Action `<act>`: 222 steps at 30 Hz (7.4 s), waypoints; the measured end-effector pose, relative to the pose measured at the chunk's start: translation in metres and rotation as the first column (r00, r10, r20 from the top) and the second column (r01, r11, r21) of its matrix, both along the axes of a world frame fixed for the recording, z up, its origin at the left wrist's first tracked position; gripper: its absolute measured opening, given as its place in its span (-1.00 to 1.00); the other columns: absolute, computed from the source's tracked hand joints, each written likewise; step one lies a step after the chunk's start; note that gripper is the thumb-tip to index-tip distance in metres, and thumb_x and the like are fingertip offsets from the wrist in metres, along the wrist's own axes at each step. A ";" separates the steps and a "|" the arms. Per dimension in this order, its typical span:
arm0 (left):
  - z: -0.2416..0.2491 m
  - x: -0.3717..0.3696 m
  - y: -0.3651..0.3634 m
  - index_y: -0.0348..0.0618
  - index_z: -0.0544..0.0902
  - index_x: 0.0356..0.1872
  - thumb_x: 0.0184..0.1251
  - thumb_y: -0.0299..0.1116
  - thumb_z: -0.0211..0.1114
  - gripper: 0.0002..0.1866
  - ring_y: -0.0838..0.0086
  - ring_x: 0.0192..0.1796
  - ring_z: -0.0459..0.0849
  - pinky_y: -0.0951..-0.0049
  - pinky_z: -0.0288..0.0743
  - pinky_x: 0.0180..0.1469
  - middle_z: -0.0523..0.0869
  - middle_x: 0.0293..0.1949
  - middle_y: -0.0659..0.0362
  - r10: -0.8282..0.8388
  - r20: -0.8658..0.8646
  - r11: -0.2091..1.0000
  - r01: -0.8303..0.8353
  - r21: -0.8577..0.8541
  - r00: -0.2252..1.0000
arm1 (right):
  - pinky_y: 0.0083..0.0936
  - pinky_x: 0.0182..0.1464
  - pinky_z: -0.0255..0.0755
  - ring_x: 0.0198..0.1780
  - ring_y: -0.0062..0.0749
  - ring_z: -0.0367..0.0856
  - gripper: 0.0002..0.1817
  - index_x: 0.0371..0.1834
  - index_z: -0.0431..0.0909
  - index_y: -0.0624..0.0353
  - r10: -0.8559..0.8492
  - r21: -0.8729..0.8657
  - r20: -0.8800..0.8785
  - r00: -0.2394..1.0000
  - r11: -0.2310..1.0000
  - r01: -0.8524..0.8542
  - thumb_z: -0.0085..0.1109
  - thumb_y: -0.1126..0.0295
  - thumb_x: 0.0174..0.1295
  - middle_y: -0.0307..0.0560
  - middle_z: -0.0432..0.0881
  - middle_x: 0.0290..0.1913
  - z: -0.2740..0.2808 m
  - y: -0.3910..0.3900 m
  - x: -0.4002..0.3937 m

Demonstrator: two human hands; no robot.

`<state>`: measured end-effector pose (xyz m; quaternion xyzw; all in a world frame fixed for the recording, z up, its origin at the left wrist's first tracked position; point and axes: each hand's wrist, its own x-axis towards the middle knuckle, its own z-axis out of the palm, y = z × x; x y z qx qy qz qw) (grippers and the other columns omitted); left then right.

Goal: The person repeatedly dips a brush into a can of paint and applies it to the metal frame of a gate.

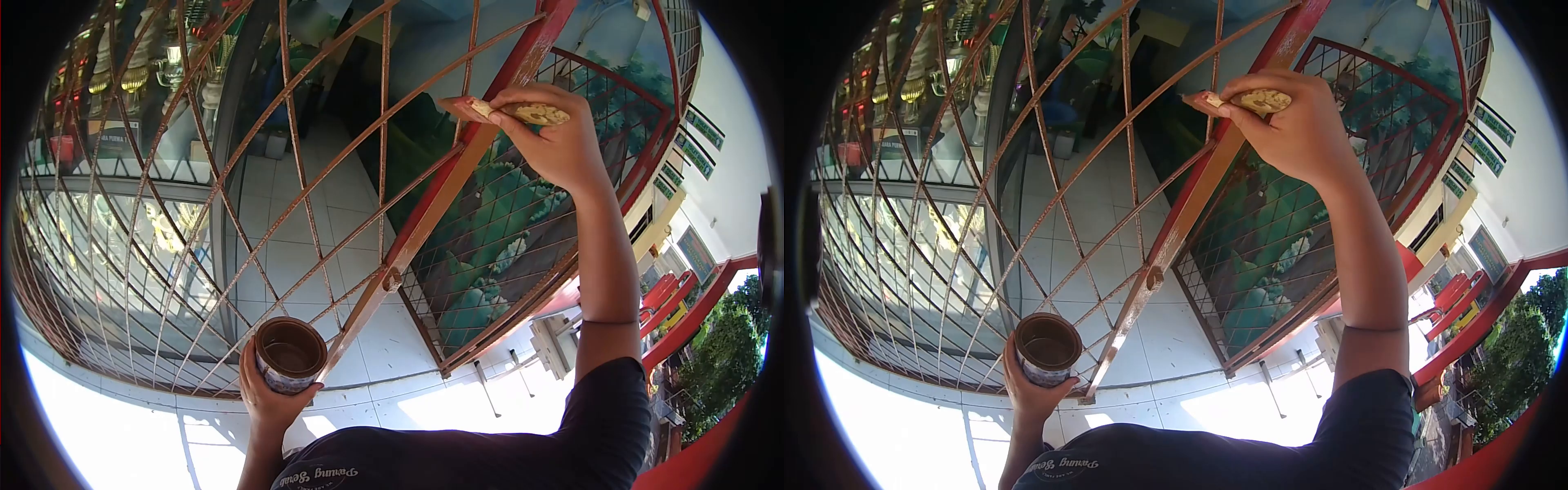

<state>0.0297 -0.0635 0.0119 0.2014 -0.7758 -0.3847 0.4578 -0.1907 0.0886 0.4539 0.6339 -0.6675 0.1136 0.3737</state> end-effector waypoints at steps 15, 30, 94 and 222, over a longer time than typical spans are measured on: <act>0.007 0.013 -0.002 -0.25 0.13 0.51 -0.45 -0.13 0.80 0.37 -0.09 0.39 0.40 -0.06 0.35 0.37 0.38 0.34 -0.15 0.049 -0.002 0.999 -0.049 0.016 0.999 | -0.52 -0.30 0.54 -0.32 -0.44 0.70 -0.81 -0.17 0.75 0.18 0.079 -0.126 -0.053 0.996 0.988 -0.085 0.45 0.56 0.14 -0.14 0.73 -0.31 0.010 0.034 -0.019; 0.013 0.027 0.016 -0.22 0.10 0.52 -0.50 -0.10 0.80 0.42 -0.07 0.40 0.36 -0.07 0.30 0.38 0.36 0.34 -0.14 0.113 0.081 0.988 -0.121 0.101 0.990 | -0.46 -0.29 0.58 -0.34 -0.28 0.75 -0.81 -0.21 0.76 0.14 0.139 -0.523 0.071 0.988 0.848 -0.082 0.39 0.27 0.24 -0.09 0.77 -0.36 0.034 0.019 -0.030; 0.002 0.040 -0.008 -0.12 0.11 0.56 -0.43 0.04 0.81 0.42 0.01 0.41 0.38 -0.03 0.32 0.40 0.38 0.39 -0.16 0.332 0.085 0.924 -0.342 0.171 0.940 | -0.43 -0.19 0.58 -0.25 -0.34 0.74 -0.83 -0.14 0.78 0.09 0.174 -0.738 -0.133 0.976 0.639 -0.214 0.41 0.33 0.24 -0.12 0.78 -0.27 0.166 0.015 -0.052; -0.016 0.093 -0.075 -0.14 0.13 0.55 -0.42 -0.12 0.79 0.37 -0.05 0.45 0.31 -0.06 0.29 0.41 0.34 0.41 -0.17 0.141 0.028 0.965 -0.144 0.219 0.990 | -0.40 0.00 0.74 -0.14 -0.23 0.80 -0.68 -0.07 0.67 0.42 0.538 -0.715 0.373 0.756 0.686 -0.135 0.44 0.40 0.22 0.13 0.74 -0.12 0.198 -0.056 -0.011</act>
